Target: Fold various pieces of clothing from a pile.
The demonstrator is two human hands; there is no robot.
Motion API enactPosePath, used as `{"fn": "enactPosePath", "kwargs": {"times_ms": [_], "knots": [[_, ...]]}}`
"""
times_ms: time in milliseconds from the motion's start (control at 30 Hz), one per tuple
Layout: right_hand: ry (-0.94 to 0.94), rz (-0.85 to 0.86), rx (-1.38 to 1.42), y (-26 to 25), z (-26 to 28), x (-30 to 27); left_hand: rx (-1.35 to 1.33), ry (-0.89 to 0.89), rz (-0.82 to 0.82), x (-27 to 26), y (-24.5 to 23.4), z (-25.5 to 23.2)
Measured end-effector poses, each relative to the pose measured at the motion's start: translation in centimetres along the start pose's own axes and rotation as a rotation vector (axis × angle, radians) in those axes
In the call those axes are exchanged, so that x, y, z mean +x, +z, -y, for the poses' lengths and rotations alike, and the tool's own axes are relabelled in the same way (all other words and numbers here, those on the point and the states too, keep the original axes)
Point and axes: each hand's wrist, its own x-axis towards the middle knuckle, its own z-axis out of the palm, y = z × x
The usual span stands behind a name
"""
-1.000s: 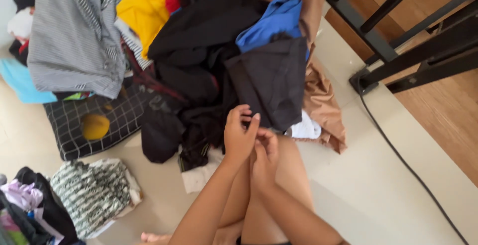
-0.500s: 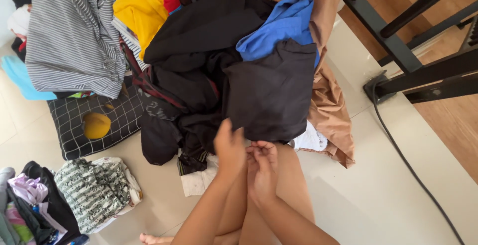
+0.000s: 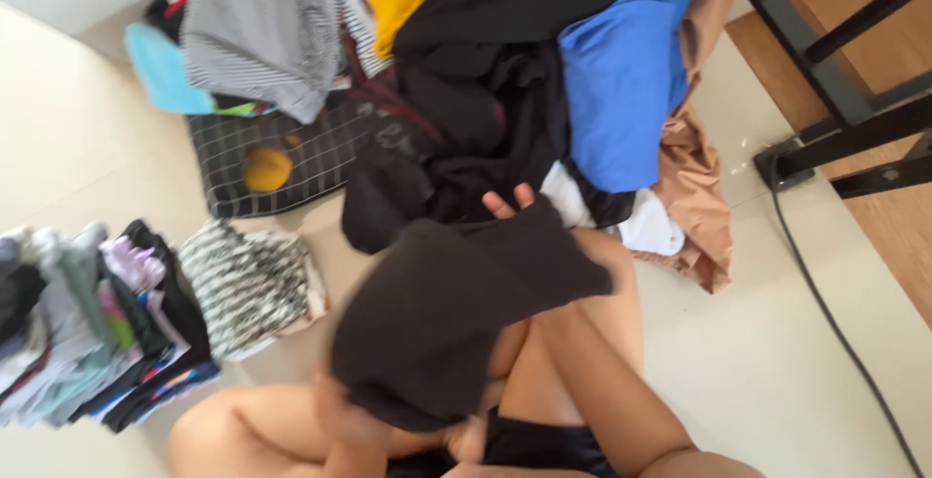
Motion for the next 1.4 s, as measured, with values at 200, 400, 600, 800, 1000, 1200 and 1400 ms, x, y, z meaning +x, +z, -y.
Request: {"fn": "enactPosePath", "kwargs": {"times_ms": [200,400,600,800,1000,1200,1400], "knots": [[0.248,-0.049,-0.322,5.2,-1.2,0.1,0.162,0.025,-0.156,6.3,-4.2,-11.2],[0.513,-0.181,-0.917,1.5,-10.2,-0.7,0.338,0.017,-0.339,12.8,-12.8,-18.1],[-0.013,-0.341,-1.227,-3.6,-8.2,1.1,-0.667,-0.157,-0.816,6.2,-22.5,-10.9],[-0.168,0.233,-1.007,15.2,-8.7,4.8,-0.363,-0.652,-0.544,5.9,-23.9,-11.6],[-0.038,0.730,-1.099,23.3,-14.1,6.1,0.032,0.001,-0.034,12.2,-18.2,-16.4],[-0.257,0.464,-1.379,26.6,-19.0,2.9,-0.496,0.026,-0.112,15.8,-14.5,-21.0],[-0.619,0.398,-1.768,20.6,-15.7,0.9,-0.673,-0.127,-0.186,16.2,-12.2,-18.5]]}}
